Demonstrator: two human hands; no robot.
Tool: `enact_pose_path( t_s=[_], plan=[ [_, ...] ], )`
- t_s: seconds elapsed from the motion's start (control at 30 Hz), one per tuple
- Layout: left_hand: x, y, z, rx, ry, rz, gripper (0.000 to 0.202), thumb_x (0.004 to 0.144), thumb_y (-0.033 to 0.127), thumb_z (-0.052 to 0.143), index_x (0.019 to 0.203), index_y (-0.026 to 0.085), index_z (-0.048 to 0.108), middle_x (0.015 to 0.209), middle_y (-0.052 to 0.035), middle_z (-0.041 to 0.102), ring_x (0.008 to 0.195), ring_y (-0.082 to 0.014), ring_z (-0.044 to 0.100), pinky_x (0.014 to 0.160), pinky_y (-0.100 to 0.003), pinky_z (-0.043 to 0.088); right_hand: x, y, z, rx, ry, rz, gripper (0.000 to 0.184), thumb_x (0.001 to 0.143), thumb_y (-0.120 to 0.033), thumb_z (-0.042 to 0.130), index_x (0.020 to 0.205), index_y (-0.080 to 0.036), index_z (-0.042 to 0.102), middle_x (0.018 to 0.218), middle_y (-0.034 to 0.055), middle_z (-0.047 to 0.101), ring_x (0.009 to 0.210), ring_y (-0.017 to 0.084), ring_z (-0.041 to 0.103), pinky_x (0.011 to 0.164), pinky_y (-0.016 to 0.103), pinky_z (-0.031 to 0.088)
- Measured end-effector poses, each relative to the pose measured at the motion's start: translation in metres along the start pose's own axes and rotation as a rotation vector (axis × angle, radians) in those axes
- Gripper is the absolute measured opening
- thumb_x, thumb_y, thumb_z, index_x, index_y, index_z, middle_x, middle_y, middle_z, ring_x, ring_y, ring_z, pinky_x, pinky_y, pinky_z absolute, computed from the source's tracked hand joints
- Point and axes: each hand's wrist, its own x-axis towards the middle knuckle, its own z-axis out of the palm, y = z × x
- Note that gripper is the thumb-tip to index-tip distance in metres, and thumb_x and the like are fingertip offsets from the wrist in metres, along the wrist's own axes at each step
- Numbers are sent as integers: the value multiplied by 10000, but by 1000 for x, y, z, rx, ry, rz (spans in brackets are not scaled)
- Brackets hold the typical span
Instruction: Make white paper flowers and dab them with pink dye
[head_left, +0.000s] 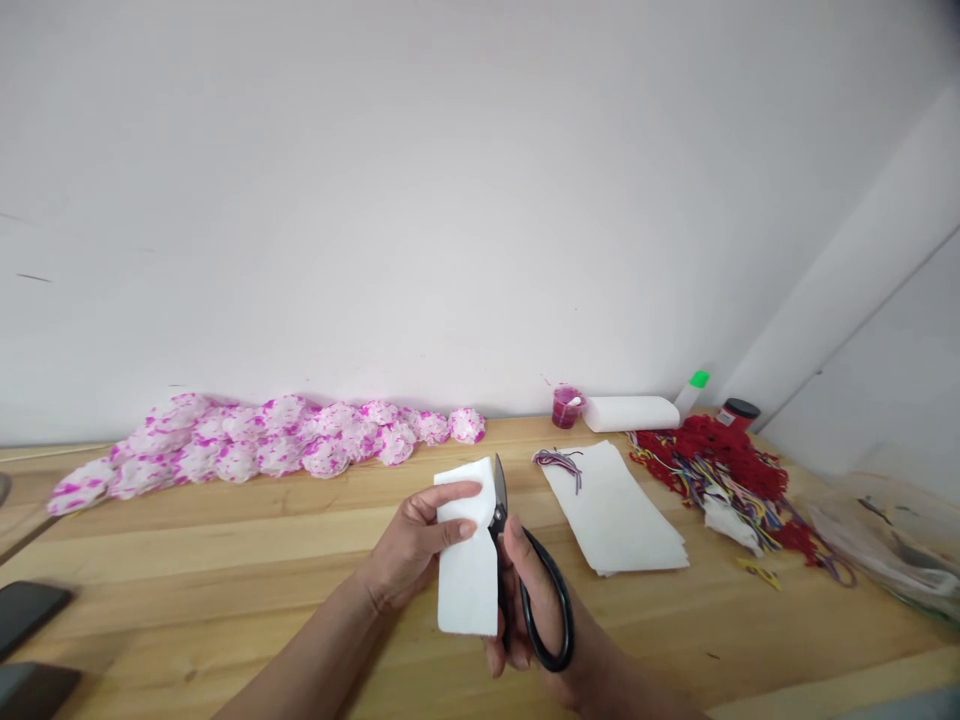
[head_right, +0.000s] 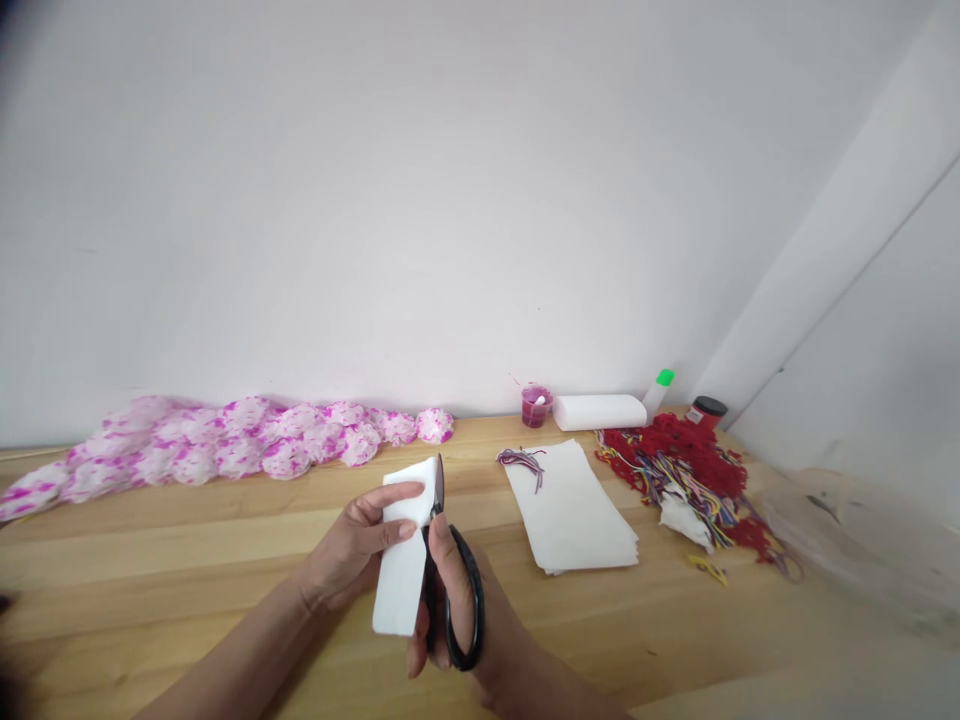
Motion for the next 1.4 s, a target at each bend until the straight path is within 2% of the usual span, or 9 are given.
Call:
enact_pose_path(
  t_s=[0.23,0.4,0.63,0.9,1.1,1.2,1.27,1.37,1.4],
  plan=[
    [1,-2,-2,7,9,-11,437,592,137,888,1005,183,754,848,-91,783,676,-198,718,684,-338,583,1,9,-4,32,-5,-45,748,837,-822,347,509,-160,466,389,-40,417,277,59,456,275,155,226],
    [0,0,-1,-1,5,-19,440,573,130,895,989,175,758,849,-99,784,680,-204,718,678,-344,586,0,12,-6,51,-1,-50,680,840,-796,405,596,-169,503,418,-51,458,275,63,448,273,164,287],
    [-2,0,2,20,-19,-19,431,552,131,903,960,166,767,822,-92,779,645,-187,704,651,-315,568,-1,0,-1,47,1,83,763,762,-894,323,551,-174,466,362,-37,417,274,79,472,279,155,174],
    [-1,-1,0,32,-44,-16,431,584,130,889,995,159,759,850,-98,780,676,-192,711,682,-322,575,-4,-1,-2,28,9,0,743,773,-892,309,656,-179,486,411,-53,451,295,75,480,287,156,217],
    [2,-2,-5,21,-66,-13,414,623,115,869,1015,170,746,879,-99,781,704,-193,717,698,-333,582,-8,-3,-9,-131,46,-86,691,788,-855,380,666,-184,487,420,-62,457,292,74,458,293,164,276],
    [4,-1,-7,20,-28,0,424,651,123,855,1054,176,734,879,-88,778,698,-185,712,690,-327,584,-12,-22,-27,-289,89,-125,655,751,-838,470,696,-188,519,462,-55,485,320,88,454,318,198,310],
    [5,2,-7,3,7,18,448,671,131,843,1099,177,718,872,-78,773,688,-174,705,689,-321,585,-13,-39,-50,-466,206,-166,575,739,-761,580,758,-186,578,497,-51,513,362,98,454,375,225,340],
    [5,6,-6,-21,20,31,492,712,152,817,1184,170,677,929,-96,764,742,-187,710,732,-334,588,-10,-60,-98,-925,540,-300,409,770,-607,654,785,-198,643,665,8,648,575,150,579,541,261,393],
    [6,7,-6,-24,16,35,504,726,154,805,1209,167,661,948,-105,760,765,-191,712,748,-334,586,-8,-64,-114,-1102,666,-280,380,782,-583,646,809,-204,666,713,30,679,650,184,617,582,278,395]
  ],
)
